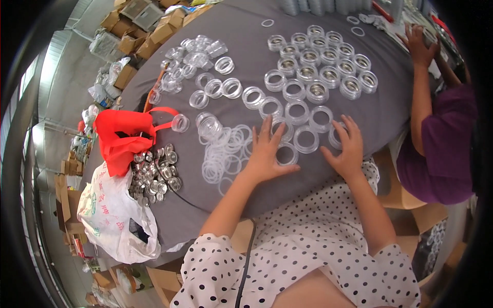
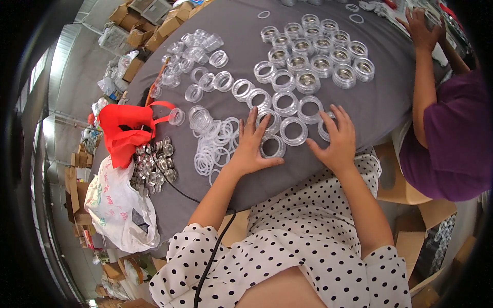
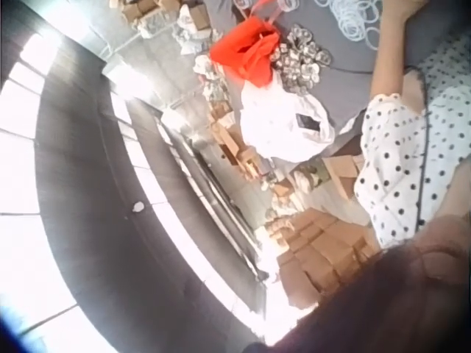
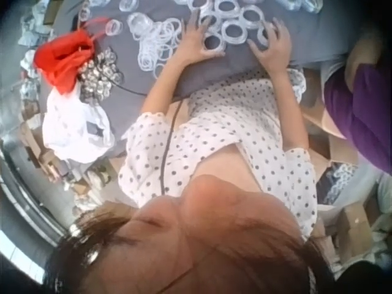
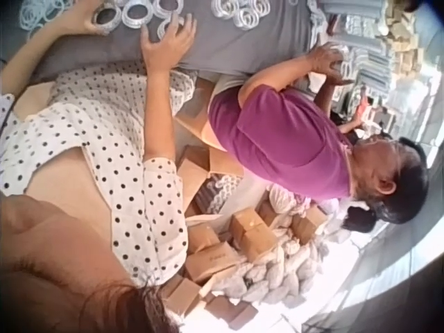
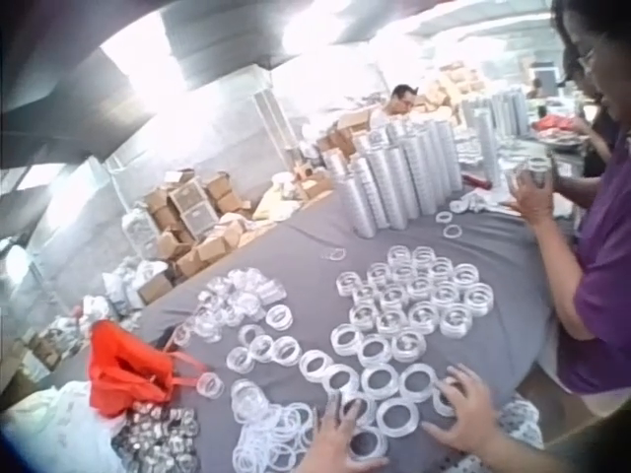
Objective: The person assembles circular clear plastic components by hand, inserting metal inserts and rubber rings into them.
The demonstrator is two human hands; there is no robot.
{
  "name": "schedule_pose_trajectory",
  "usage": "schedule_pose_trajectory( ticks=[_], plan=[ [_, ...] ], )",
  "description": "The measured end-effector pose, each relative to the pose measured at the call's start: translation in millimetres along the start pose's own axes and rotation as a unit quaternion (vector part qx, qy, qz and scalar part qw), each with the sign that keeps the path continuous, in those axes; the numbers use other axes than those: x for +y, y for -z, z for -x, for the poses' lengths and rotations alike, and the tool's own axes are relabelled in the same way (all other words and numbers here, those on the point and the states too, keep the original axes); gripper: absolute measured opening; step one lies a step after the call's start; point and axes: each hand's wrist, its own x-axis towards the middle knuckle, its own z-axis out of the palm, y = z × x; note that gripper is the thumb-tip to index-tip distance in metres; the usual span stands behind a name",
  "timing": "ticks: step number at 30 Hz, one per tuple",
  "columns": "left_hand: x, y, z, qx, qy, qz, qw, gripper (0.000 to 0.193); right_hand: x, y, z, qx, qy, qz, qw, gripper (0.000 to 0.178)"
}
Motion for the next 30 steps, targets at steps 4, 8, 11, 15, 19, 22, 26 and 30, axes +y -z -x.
schedule_pose_trajectory(
  ticks=[4, 8, 11, 15, 19, 22, 26, 30],
  plan=[
    [-43.6, 18.6, 4.3, 0.213, 0.049, 0.047, 0.975, 0.064, 4.3, -1.7, 5.7, 0.002, -0.029, -0.011, 1.000, 0.059],
    [-101.2, 38.6, 31.8, 0.219, 0.202, -0.197, 0.934, 0.041, 1.0, -0.7, 6.0, 0.001, -0.031, -0.019, 0.999, 0.057],
    [-97.1, 43.0, 32.9, 0.283, 0.165, -0.186, 0.926, 0.035, 3.8, -2.0, 3.1, 0.010, -0.025, -0.015, 1.000, 0.055],
    [-70.3, 35.8, 16.1, 0.359, 0.156, 0.006, 0.920, 0.032, 3.8, -3.9, 3.4, 0.029, -0.019, -0.021, 0.999, 0.052],
    [-50.1, 20.8, 7.0, 0.307, 0.235, 0.321, 0.864, 0.021, 4.4, -3.1, 3.3, 0.029, -0.020, -0.018, 0.999, 0.051],
    [-38.5, 19.9, 8.4, 0.201, 0.176, 0.219, 0.938, 0.017, 6.6, -4.4, 4.2, 0.035, -0.021, -0.019, 0.999, 0.051],
    [-52.2, 29.1, 7.5, 0.202, 0.294, 0.404, 0.843, 0.016, 5.0, -4.0, 4.5, 0.035, -0.023, -0.022, 0.999, 0.050],
    [-83.8, 27.4, -5.5, 0.299, 0.339, 0.520, 0.725, 0.028, 3.6, -3.4, 4.6, 0.036, -0.022, -0.022, 0.999, 0.049]
  ],
)
